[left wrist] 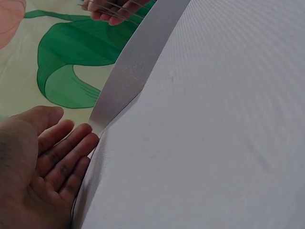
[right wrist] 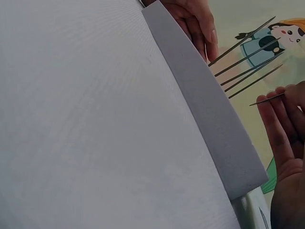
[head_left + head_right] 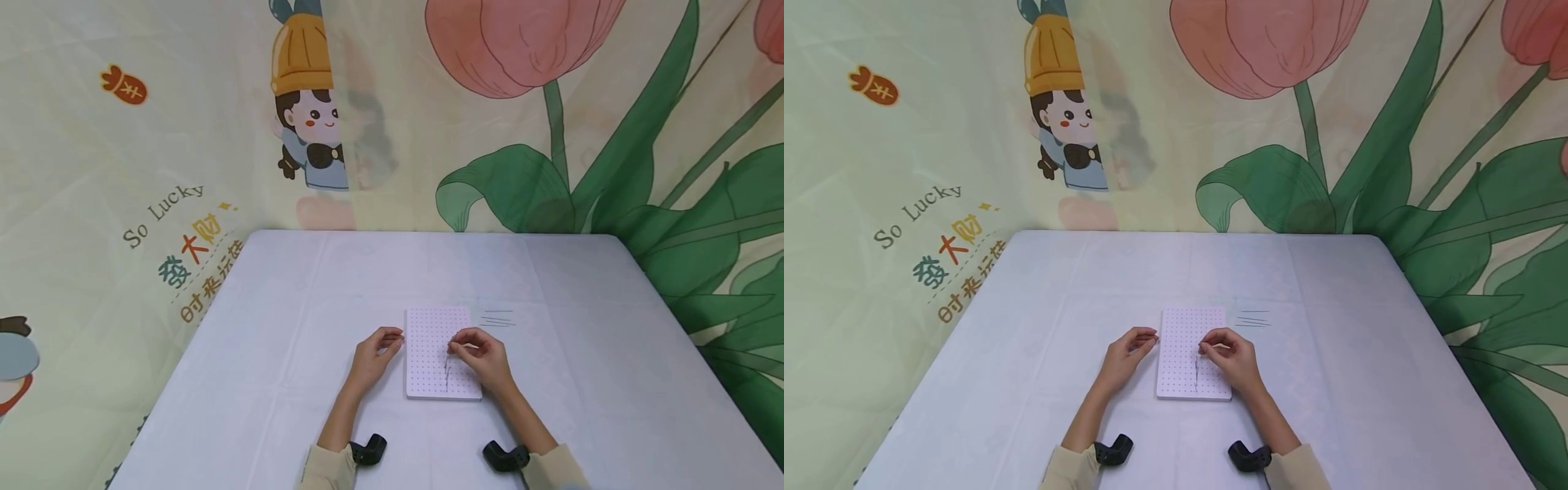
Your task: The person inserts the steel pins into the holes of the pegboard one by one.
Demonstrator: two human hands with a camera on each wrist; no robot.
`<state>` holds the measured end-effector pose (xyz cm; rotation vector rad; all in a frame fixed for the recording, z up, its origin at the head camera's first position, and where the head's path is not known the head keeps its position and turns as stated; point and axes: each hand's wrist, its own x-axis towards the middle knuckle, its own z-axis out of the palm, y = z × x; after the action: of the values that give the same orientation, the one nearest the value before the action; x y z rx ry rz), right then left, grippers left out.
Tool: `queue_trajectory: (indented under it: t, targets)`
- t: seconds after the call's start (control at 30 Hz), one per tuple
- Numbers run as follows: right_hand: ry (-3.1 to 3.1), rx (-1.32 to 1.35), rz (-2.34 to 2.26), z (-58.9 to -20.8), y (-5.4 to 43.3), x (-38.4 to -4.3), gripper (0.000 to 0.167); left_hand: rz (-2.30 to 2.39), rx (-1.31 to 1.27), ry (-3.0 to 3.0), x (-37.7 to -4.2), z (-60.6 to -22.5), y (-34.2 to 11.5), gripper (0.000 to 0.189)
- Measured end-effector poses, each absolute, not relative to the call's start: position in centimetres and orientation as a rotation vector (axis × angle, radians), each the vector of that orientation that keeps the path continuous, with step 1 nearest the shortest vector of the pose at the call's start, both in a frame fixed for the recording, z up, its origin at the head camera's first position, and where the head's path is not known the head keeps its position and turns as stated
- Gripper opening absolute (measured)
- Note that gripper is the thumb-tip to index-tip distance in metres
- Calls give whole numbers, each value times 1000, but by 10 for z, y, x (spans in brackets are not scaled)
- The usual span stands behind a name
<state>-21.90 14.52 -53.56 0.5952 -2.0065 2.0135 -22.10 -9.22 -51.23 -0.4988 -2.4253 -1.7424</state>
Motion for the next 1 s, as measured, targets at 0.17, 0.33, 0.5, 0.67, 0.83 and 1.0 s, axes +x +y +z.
queue_trajectory:
  t: [0.17, 0.33, 0.5, 0.67, 0.83, 1.0]
  targets:
    - [-2052, 712, 1980, -524, 142, -214, 15, -1734, -485, -2455, -218, -505, -93, 22]
    - [-2114, 741, 1931, -517, 140, -211, 13, -1724, -489, -2453, -219, -506, -93, 21]
    - [-2118, 751, 1963, -518, 141, -211, 13, -1722, -487, -2436, -227, -524, -93, 21]
    - [-2148, 770, 1959, -521, 140, -211, 14, -1720, -468, -2443, -234, -544, -97, 20]
    - [-2189, 808, 1876, -520, 139, -210, 15, -1738, -476, -2428, -235, -545, -98, 21]
    - [-2209, 833, 1829, -518, 139, -209, 16, -1733, -461, -2456, -235, -544, -98, 20]
